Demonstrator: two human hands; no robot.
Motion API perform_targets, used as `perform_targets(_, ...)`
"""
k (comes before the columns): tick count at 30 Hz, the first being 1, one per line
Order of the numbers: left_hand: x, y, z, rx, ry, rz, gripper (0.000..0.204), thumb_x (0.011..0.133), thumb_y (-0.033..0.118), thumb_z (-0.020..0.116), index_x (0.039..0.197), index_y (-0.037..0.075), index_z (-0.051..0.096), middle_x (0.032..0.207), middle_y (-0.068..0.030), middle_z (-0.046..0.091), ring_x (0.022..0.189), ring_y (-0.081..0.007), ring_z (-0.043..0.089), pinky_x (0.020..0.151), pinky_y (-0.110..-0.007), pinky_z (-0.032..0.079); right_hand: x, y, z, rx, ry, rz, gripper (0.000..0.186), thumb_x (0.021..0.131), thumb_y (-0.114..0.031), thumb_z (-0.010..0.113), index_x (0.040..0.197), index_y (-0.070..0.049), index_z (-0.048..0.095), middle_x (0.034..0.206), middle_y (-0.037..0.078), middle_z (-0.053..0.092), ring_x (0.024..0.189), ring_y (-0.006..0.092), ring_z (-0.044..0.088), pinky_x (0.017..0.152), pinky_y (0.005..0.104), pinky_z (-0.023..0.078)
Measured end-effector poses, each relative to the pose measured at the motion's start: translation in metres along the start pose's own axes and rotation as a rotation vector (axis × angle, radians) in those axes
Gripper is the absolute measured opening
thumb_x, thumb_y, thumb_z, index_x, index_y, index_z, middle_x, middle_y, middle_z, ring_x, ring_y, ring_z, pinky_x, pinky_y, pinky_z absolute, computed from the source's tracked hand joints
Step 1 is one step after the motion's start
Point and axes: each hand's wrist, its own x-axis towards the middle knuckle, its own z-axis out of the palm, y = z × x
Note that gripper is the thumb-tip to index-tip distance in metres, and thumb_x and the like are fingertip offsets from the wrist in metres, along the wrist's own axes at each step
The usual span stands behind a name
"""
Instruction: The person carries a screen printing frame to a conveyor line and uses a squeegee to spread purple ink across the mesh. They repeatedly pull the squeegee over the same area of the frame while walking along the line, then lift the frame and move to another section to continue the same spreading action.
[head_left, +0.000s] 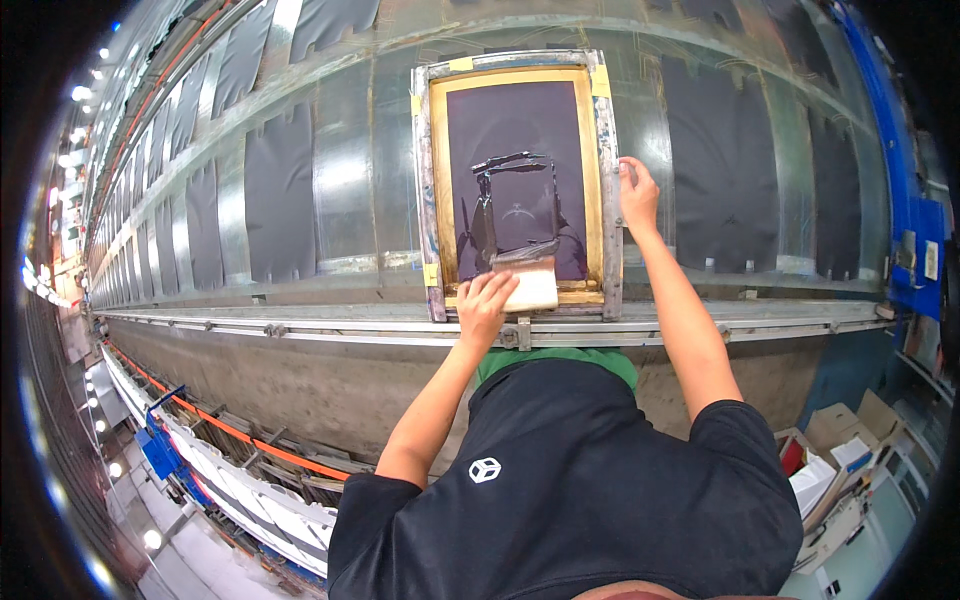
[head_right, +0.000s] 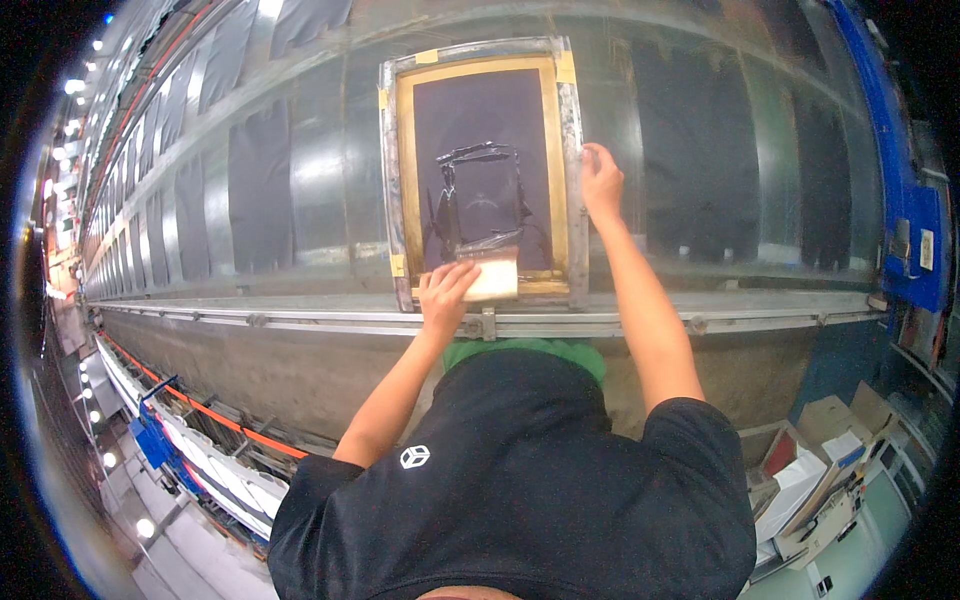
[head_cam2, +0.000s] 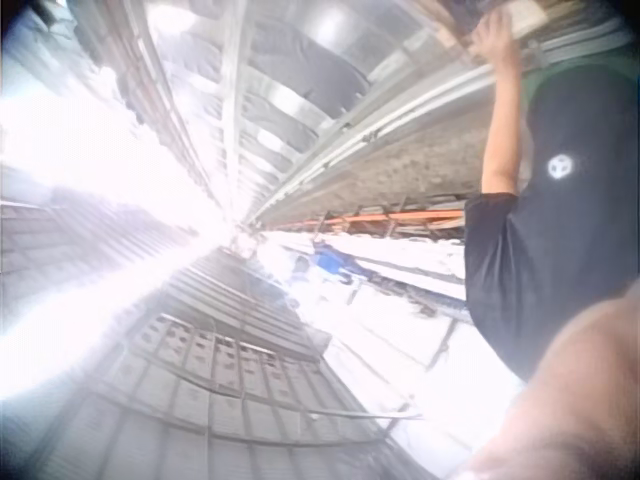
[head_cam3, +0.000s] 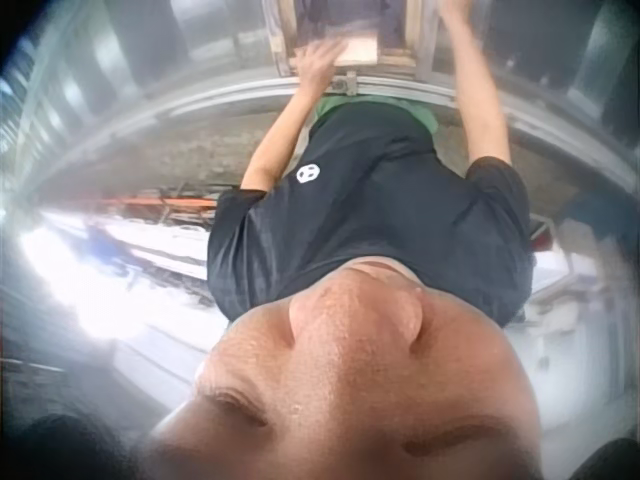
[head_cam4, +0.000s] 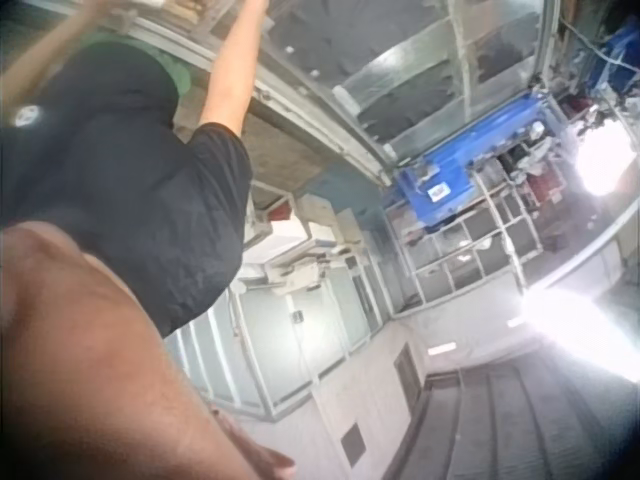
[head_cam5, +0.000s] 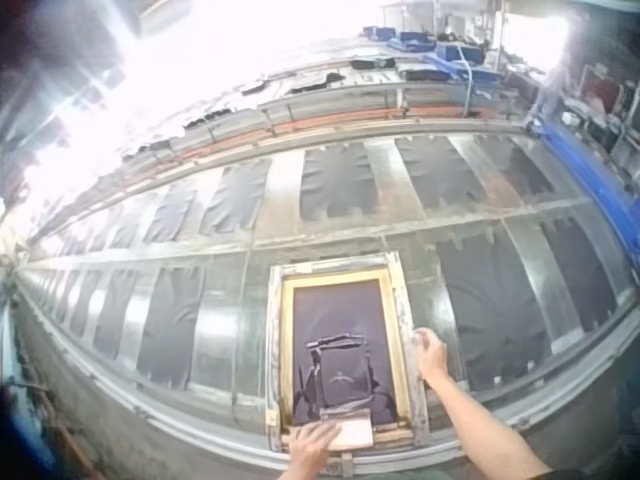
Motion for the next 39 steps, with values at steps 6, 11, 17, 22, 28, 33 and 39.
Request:
perform_targets(6, 0.105, -0.044, 0.012, -0.007, 0.079, -0.007, 0.034, 0.076, 0.000, 0.068, 0.105, 0.017, 0.075, 0.111, 0.0031, 0.076, 0.102, -0.0180, 0.068, 0.087, -0.038, 0.046, -0.026, -0.062, -0.017, -0.401, -0.275, -0.533, 0.069, 0.080, -0.036, 0.082, 0.140, -0.010, 0.059, 0.134, 0.014, 0.058, 0.119, 0.0313, 0.053, 0.101, 0.0465, 0.044)
perform_targets(11, 0.167, -0.065, 0.008, -0.042, 0.075, 0.054, 0.035, 0.073, 0.000, 0.069, 0.101, 0.018, 0.077, 0.105, 0.0036, 0.077, 0.096, -0.0191, 0.070, 0.083, -0.037, 0.050, -0.040, -0.102, 0.030, -0.431, -0.397, -0.702, 0.061, 0.074, -0.022, 0.083, 0.130, -0.008, 0.065, 0.125, 0.009, 0.064, 0.112, 0.0309, 0.058, 0.098, 0.0436, 0.047)
perform_targets(17, 0.103, -0.043, 0.016, -0.047, 0.024, 0.018, 0.035, 0.072, 0.000, 0.071, 0.102, 0.017, 0.077, 0.108, 0.0031, 0.076, 0.094, -0.0194, 0.068, 0.079, -0.035, 0.051, -0.108, -0.062, 0.032, -0.289, -0.423, -0.624, 0.049, 0.069, -0.003, 0.077, 0.117, -0.005, 0.067, 0.118, 0.009, 0.064, 0.106, 0.0312, 0.058, 0.092, 0.0439, 0.047)
perform_targets(22, 0.083, -0.035, 0.004, -0.078, 0.016, 0.018, 0.033, 0.073, 0.000, 0.071, 0.101, 0.017, 0.077, 0.107, 0.0029, 0.077, 0.096, -0.0182, 0.069, 0.080, -0.035, 0.051, -0.128, -0.058, 0.021, -0.268, -0.414, -0.659, 0.049, 0.070, -0.002, 0.075, 0.118, -0.004, 0.068, 0.117, 0.009, 0.066, 0.108, 0.0309, 0.059, 0.096, 0.0427, 0.048)
perform_targets(28, 0.168, -0.072, 0.014, -0.089, 0.083, 0.018, 0.034, 0.074, 0.000, 0.066, 0.100, 0.017, 0.079, 0.105, 0.0011, 0.078, 0.091, -0.0213, 0.070, 0.080, -0.036, 0.052, -0.042, -0.083, 0.044, -0.218, -0.293, -0.708, 0.044, 0.072, 0.000, 0.076, 0.115, -0.002, 0.070, 0.119, 0.012, 0.069, 0.107, 0.0334, 0.061, 0.098, 0.0422, 0.050)
perform_targets(33, 0.133, -0.058, 0.017, -0.066, -0.039, 0.029, 0.034, 0.077, -0.003, 0.062, 0.098, 0.016, 0.080, 0.103, -0.0023, 0.078, 0.087, -0.0249, 0.068, 0.082, -0.038, 0.052, -0.086, -0.051, 0.042, -0.232, -0.305, -0.653, 0.046, 0.069, 0.001, 0.077, 0.114, -0.004, 0.068, 0.116, 0.014, 0.068, 0.108, 0.0345, 0.061, 0.096, 0.0446, 0.050)
perform_targets(39, 0.056, -0.036, 0.010, -0.081, -0.092, 0.048, 0.040, 0.070, -0.003, 0.068, 0.106, 0.013, 0.076, 0.112, -0.0001, 0.075, 0.101, -0.0229, 0.066, 0.088, -0.038, 0.050, -0.130, -0.031, 0.014, -0.067, -0.516, -0.649, 0.045, 0.075, -0.013, 0.085, 0.116, -0.001, 0.068, 0.121, 0.014, 0.068, 0.111, 0.0330, 0.062, 0.100, 0.0443, 0.049)
